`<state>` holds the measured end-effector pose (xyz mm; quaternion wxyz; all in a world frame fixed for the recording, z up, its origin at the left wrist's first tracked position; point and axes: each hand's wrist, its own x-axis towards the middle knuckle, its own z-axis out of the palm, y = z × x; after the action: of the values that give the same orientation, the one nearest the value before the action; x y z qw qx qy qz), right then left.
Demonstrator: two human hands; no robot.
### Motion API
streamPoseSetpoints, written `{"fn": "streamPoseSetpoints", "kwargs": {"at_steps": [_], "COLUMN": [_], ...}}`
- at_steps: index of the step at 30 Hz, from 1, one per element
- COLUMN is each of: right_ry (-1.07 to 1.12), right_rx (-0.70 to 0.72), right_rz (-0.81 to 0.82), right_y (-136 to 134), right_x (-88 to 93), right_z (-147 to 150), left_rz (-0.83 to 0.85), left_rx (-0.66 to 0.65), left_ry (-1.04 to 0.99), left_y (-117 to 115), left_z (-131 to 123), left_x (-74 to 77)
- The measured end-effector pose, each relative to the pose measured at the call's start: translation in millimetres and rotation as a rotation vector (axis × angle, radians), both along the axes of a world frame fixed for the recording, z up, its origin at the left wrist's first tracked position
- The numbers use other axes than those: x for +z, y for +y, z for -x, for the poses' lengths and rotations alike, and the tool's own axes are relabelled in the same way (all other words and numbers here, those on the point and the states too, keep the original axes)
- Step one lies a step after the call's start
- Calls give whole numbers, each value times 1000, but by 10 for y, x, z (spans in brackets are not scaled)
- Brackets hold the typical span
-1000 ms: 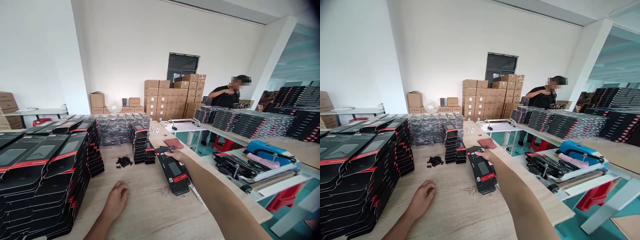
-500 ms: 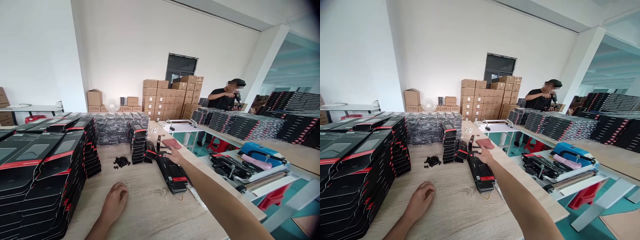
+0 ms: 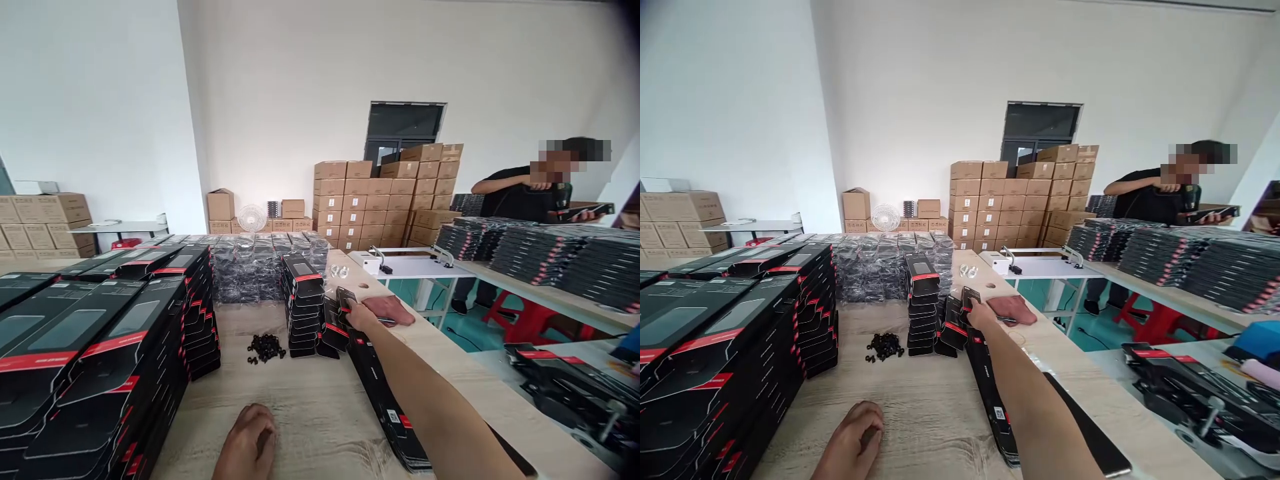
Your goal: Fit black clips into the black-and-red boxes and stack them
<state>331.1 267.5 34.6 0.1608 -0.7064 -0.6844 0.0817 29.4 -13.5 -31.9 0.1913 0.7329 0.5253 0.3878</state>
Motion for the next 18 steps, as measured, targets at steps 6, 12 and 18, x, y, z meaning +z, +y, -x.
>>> {"fn": "streamPoseSetpoints", "kwargs": {"at_steps": [6,12,18], "right_ry": [89,341,546], "right_rx": [-54,125,-30], "right_rz": [-36,45,174], "right_y": [-113,-279,-109], "right_x": [82,155,246], "right_z": [-22,90,249], "left_rz": [38,52,60], "left_rx": [20,23,18], "left_ry": [-10,-14,-36], "left_y": [-20,-14,3], "left_z": [-5,-16,-9], "left_x": [29,18,3]}}
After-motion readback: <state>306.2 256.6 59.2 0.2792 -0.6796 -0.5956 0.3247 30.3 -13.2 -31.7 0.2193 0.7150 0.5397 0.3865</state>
